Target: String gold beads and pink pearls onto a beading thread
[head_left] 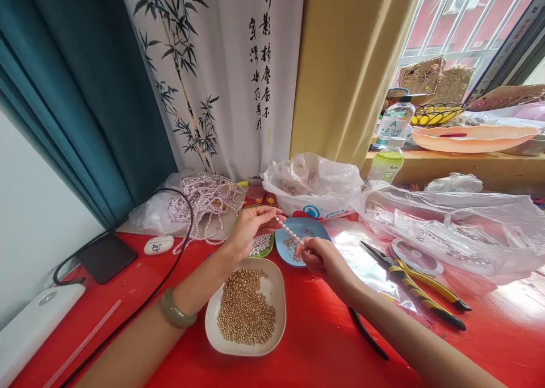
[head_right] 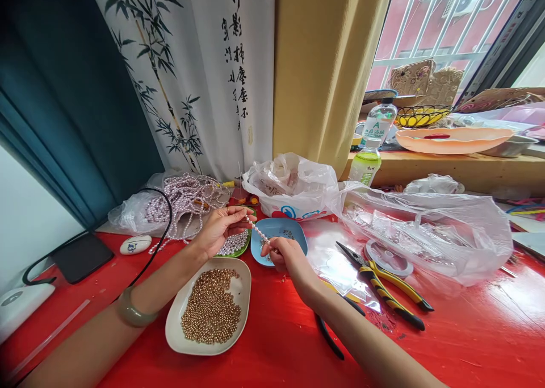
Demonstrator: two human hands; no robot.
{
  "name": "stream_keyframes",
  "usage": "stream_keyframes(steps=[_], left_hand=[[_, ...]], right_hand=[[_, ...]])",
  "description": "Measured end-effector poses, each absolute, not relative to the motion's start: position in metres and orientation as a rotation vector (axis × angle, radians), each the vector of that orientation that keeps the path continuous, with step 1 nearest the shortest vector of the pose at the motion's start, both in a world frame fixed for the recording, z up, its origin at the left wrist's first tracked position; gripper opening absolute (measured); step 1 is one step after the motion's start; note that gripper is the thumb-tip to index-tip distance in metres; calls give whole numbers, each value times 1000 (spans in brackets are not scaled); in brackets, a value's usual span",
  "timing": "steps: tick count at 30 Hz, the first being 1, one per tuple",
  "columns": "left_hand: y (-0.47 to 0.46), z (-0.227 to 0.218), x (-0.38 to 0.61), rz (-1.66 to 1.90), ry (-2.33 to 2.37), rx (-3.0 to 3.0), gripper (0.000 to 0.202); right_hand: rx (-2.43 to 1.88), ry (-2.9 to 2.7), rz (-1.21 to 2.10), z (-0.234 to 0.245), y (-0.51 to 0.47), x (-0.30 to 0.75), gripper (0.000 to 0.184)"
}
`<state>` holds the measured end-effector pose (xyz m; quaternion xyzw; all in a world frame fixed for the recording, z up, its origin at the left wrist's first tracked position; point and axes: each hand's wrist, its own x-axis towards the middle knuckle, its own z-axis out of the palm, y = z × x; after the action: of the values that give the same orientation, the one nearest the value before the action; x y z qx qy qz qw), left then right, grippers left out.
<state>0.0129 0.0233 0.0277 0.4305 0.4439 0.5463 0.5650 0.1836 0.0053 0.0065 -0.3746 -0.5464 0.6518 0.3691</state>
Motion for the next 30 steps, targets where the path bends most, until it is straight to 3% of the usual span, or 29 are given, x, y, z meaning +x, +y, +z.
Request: stream_keyframes(steps=[24, 30], left_hand=[[20, 23, 18, 1188, 1004, 1061, 15], [20, 24, 18, 1165, 992, 1064, 14]], right_hand=[[-1010, -1454, 1600, 14, 0, 182, 14], [-1017, -1540, 1581, 16, 0, 182, 22]])
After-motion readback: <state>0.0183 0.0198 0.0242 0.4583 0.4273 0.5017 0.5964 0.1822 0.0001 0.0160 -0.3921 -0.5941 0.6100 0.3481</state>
